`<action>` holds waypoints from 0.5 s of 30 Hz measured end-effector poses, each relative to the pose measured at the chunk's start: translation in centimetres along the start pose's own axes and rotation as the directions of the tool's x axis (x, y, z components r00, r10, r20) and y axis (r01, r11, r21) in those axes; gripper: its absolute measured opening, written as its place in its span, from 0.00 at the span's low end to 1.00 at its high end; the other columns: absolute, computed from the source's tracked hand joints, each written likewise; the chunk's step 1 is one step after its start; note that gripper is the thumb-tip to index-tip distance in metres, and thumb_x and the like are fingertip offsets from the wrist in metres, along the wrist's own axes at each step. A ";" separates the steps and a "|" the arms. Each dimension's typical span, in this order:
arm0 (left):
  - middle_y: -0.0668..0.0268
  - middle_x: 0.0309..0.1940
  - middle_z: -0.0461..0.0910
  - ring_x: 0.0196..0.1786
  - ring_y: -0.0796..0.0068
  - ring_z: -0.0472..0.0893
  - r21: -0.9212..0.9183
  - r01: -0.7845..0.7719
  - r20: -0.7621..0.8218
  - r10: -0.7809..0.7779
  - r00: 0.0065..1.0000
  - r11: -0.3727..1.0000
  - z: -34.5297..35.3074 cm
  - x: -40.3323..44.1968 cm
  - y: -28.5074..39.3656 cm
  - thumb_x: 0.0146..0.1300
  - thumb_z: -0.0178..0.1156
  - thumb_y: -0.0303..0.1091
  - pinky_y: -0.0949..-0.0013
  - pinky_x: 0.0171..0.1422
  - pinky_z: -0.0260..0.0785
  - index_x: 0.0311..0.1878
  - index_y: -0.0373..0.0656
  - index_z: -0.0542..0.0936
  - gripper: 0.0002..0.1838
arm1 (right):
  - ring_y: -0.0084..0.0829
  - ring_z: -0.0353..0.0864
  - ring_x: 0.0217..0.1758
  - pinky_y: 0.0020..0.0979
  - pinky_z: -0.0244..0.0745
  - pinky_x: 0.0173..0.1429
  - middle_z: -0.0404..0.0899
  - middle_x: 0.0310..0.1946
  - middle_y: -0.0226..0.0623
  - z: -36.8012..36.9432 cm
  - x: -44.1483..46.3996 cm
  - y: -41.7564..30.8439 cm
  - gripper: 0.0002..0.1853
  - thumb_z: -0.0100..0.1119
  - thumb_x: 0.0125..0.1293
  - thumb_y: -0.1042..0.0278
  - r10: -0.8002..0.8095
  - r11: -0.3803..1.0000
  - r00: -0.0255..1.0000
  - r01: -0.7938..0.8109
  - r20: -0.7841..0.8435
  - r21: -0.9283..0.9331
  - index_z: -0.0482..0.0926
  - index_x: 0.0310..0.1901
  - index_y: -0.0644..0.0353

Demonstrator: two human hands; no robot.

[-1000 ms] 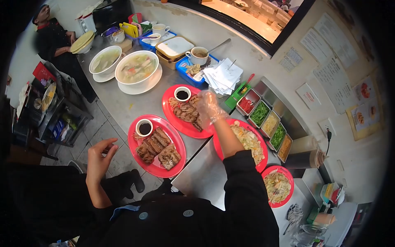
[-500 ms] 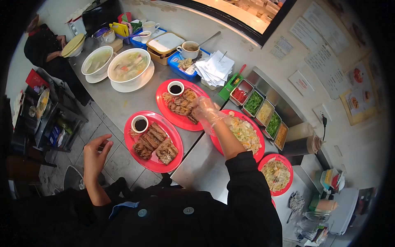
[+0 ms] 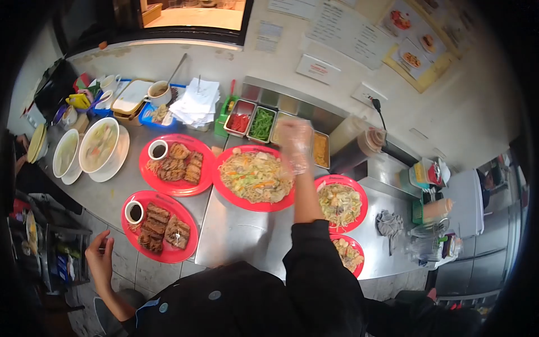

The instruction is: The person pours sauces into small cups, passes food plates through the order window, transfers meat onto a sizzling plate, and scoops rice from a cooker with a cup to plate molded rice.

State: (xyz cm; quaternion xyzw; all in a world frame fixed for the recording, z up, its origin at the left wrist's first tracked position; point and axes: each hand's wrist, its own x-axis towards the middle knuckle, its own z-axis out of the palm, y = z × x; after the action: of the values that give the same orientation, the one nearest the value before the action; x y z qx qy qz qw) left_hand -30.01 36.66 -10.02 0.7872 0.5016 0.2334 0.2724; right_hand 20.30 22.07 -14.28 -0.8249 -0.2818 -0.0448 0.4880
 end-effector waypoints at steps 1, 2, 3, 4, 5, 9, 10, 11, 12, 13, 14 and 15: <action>0.62 0.25 0.77 0.26 0.78 0.75 0.029 0.017 0.004 -0.017 1.000 0.999 0.2 0.0 0.1 0.55 0.60 0.26 0.75 0.30 0.67 0.42 0.36 0.78 0.11 | 0.33 0.79 0.29 0.31 0.74 0.36 0.80 0.28 0.39 -3.4 1.3 2.8 0.10 0.59 0.44 0.69 -0.256 0.955 0.964 0.242 -0.065 -0.173 0.81 0.29 0.62; 0.62 0.25 0.77 0.26 0.78 0.75 0.030 0.016 0.007 -0.016 1.000 0.999 0.4 0.1 0.4 0.55 0.60 0.26 0.75 0.30 0.67 0.42 0.36 0.78 0.11 | 0.38 0.79 0.32 0.34 0.73 0.37 0.80 0.25 0.40 -5.1 2.7 8.4 0.09 0.58 0.43 0.69 -0.365 0.913 0.915 0.315 -0.173 -0.260 0.82 0.27 0.61; 0.61 0.25 0.77 0.26 0.78 0.75 0.034 0.014 0.023 -0.015 1.000 0.999 0.5 0.1 0.8 0.55 0.60 0.26 0.74 0.30 0.67 0.42 0.36 0.78 0.11 | 0.41 0.78 0.34 0.36 0.72 0.37 0.79 0.26 0.43 -6.6 4.2 13.0 0.08 0.56 0.43 0.71 -0.280 0.839 0.959 0.229 -0.031 -0.493 0.81 0.26 0.61; 0.61 0.25 0.77 0.26 0.78 0.75 0.042 0.015 0.036 -0.016 0.999 0.999 0.6 0.1 1.1 0.55 0.60 0.26 0.74 0.30 0.67 0.42 0.36 0.78 0.11 | 0.45 0.78 0.33 0.37 0.72 0.37 0.78 0.26 0.48 -8.1 3.6 12.7 0.08 0.56 0.42 0.72 -0.357 0.521 0.879 0.469 0.317 -0.713 0.80 0.27 0.60; 0.61 0.25 0.77 0.26 0.78 0.75 0.047 0.020 0.032 -0.022 0.999 0.999 0.7 0.1 1.4 0.55 0.60 0.26 0.74 0.30 0.67 0.42 0.36 0.78 0.11 | 0.48 0.77 0.34 0.38 0.72 0.38 0.77 0.26 0.49 -8.2 2.5 12.4 0.08 0.55 0.41 0.73 -0.100 0.803 0.968 0.215 0.230 -0.556 0.79 0.27 0.60; 0.61 0.25 0.78 0.26 0.77 0.75 0.028 -0.023 0.045 0.022 0.999 0.999 1.6 0.2 2.4 0.55 0.60 0.26 0.74 0.29 0.66 0.42 0.36 0.79 0.11 | 0.53 0.75 0.38 0.41 0.71 0.44 0.76 0.30 0.51 -7.1 2.5 16.2 0.09 0.56 0.40 0.74 0.082 0.669 0.875 0.306 0.477 -0.677 0.78 0.28 0.60; 0.61 0.25 0.78 0.26 0.77 0.75 0.034 -0.039 0.032 0.038 0.999 0.999 1.6 0.1 2.5 0.54 0.60 0.26 0.74 0.29 0.66 0.42 0.37 0.79 0.11 | 0.53 0.75 0.38 0.41 0.71 0.44 0.76 0.30 0.51 -7.0 2.5 18.7 0.09 0.56 0.40 0.74 0.079 0.676 0.863 0.322 0.500 -0.662 0.78 0.28 0.60; 0.61 0.25 0.78 0.26 0.77 0.75 0.049 -0.013 0.017 0.012 1.000 0.999 1.5 0.0 2.5 0.54 0.60 0.26 0.74 0.29 0.66 0.42 0.37 0.79 0.11 | 0.51 0.76 0.39 0.40 0.72 0.45 0.77 0.31 0.51 -7.0 2.5 21.0 0.09 0.55 0.41 0.75 -0.103 0.611 0.875 0.431 0.473 -0.664 0.78 0.28 0.62; 0.61 0.25 0.78 0.25 0.77 0.75 0.049 -0.019 0.013 0.018 1.000 0.999 1.3 -0.1 2.6 0.54 0.61 0.26 0.74 0.29 0.66 0.42 0.37 0.79 0.11 | 0.49 0.76 0.40 0.39 0.72 0.46 0.77 0.32 0.50 -6.3 2.6 22.4 0.09 0.54 0.42 0.75 -0.290 0.531 0.849 0.527 0.442 -0.664 0.78 0.28 0.64; 0.61 0.24 0.78 0.25 0.77 0.75 0.051 -0.020 0.005 0.020 1.000 0.998 1.1 -0.3 2.5 0.54 0.61 0.26 0.74 0.28 0.66 0.42 0.38 0.79 0.11 | 0.47 0.77 0.40 0.39 0.72 0.46 0.77 0.32 0.50 -6.3 2.5 20.6 0.09 0.54 0.42 0.75 -0.160 0.533 0.873 0.470 0.462 -0.704 0.78 0.28 0.64; 0.61 0.24 0.78 0.25 0.77 0.75 0.068 0.017 -0.022 -0.016 1.000 0.998 0.9 -0.5 2.4 0.54 0.61 0.26 0.74 0.28 0.66 0.42 0.38 0.79 0.11 | 0.46 0.77 0.40 0.38 0.72 0.46 0.77 0.33 0.49 -6.7 2.4 18.0 0.08 0.54 0.42 0.75 -0.028 0.520 0.880 0.419 0.475 -0.745 0.78 0.27 0.65; 0.61 0.24 0.78 0.24 0.77 0.75 0.066 0.019 -0.033 -0.017 0.999 0.998 0.7 -0.8 2.2 0.53 0.61 0.26 0.74 0.28 0.66 0.42 0.38 0.79 0.11 | 0.45 0.77 0.38 0.38 0.73 0.45 0.77 0.31 0.49 -6.7 2.5 18.2 0.08 0.55 0.42 0.74 -0.002 0.461 0.868 0.441 0.496 -0.770 0.78 0.27 0.65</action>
State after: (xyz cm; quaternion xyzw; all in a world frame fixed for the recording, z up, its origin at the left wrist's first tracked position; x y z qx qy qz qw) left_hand -28.41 34.97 -9.18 0.7874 0.5206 0.2270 0.2398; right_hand 33.05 10.90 -24.08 -0.8984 -0.4276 -0.0632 -0.0781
